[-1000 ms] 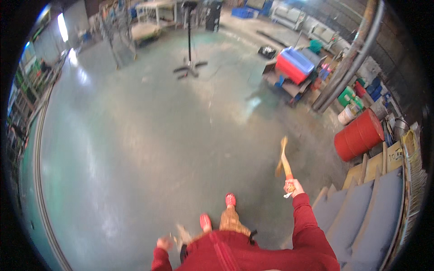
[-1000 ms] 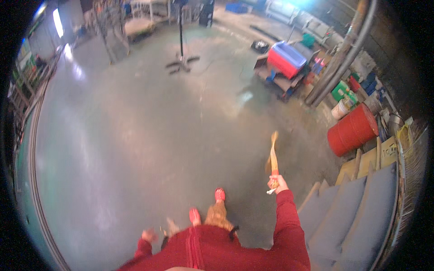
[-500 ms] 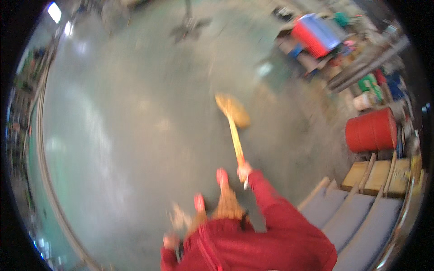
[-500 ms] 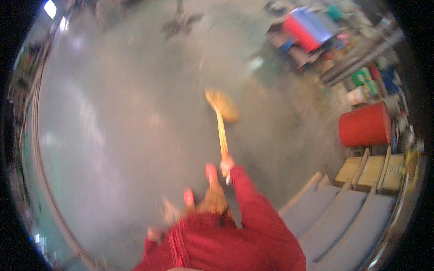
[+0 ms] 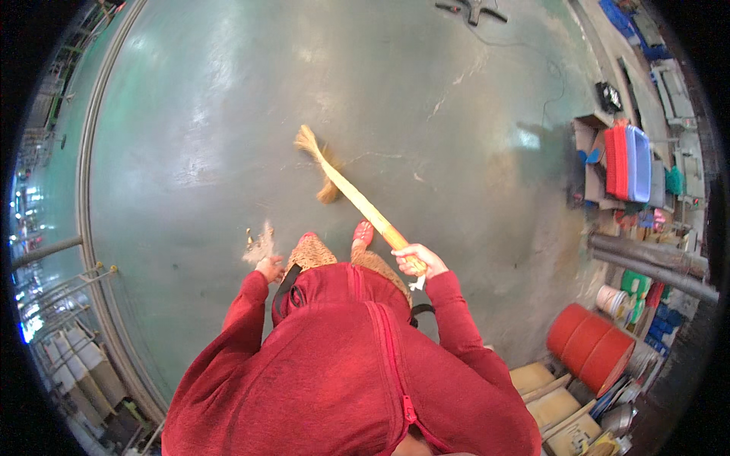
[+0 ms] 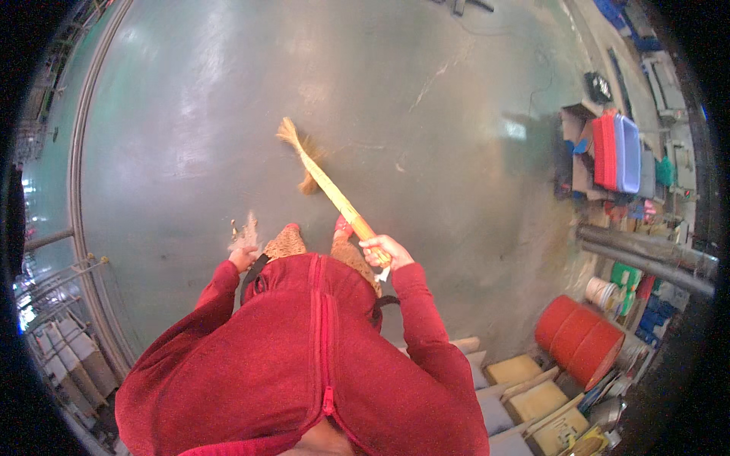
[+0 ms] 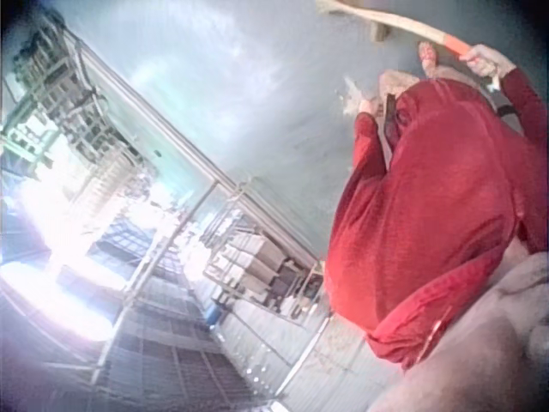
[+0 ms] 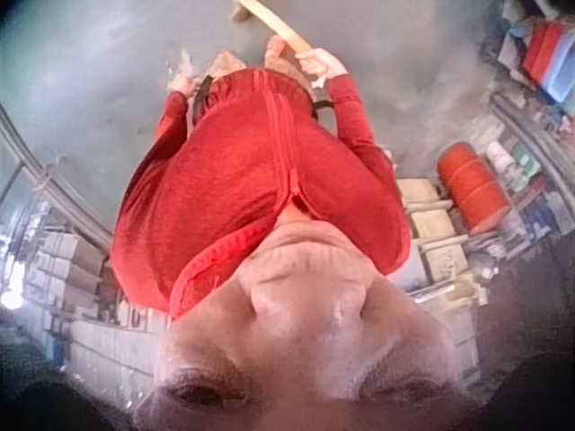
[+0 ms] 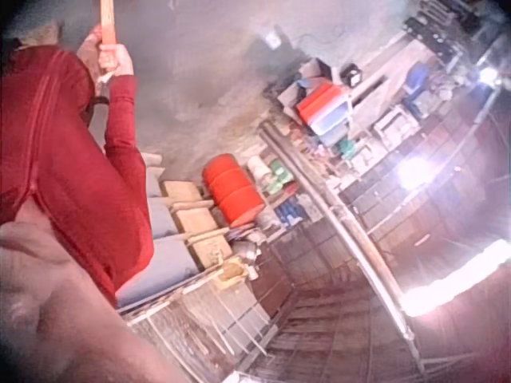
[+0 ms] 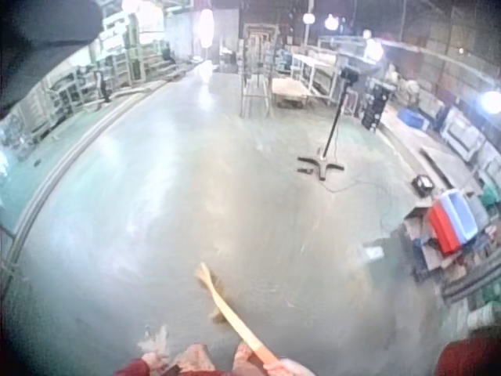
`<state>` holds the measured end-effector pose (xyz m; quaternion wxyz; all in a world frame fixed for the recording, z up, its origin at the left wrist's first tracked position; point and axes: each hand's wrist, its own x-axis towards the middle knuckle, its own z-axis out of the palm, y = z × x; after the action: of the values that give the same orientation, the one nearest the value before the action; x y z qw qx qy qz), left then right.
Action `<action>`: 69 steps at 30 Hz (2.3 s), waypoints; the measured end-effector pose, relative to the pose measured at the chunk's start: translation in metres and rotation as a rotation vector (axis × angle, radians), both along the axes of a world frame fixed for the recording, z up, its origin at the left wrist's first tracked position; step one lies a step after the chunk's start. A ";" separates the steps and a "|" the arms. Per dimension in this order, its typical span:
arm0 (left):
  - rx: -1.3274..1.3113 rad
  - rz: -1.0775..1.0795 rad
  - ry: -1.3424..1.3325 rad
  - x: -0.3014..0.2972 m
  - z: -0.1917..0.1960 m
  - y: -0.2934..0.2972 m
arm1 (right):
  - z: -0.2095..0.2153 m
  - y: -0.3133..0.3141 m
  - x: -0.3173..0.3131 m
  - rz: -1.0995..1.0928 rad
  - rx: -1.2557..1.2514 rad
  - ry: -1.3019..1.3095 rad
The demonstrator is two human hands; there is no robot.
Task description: The person sweeps debris on a green factory floor using a broom and dustpan. They gather scattered material into piles and transfer it into the dustpan while moving through the workspace.
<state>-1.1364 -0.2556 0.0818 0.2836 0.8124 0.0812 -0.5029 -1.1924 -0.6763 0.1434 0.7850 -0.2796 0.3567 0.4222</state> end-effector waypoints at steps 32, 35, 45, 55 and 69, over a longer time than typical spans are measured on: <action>-0.194 0.780 -0.087 0.227 -0.012 -0.069 | -0.041 -0.283 0.476 -0.650 -0.475 -0.210; 0.065 0.821 -0.010 0.188 -0.017 -0.056 | -0.097 -0.269 0.553 -0.423 -0.388 -0.065; 0.056 1.054 0.093 0.231 0.019 -0.112 | -0.212 -0.071 0.574 0.686 -1.055 -0.307; -0.145 1.035 0.027 0.324 0.012 -0.183 | -0.050 -0.011 0.587 0.859 -0.209 -0.012; -0.062 1.272 0.091 0.309 -0.019 -0.198 | 0.034 -0.162 0.765 0.510 -0.521 -0.306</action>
<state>-0.8269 -0.4537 0.0624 0.5463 0.5747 0.5449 -0.2726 -0.4270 -0.8381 0.1773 0.6019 -0.6087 0.2497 0.4526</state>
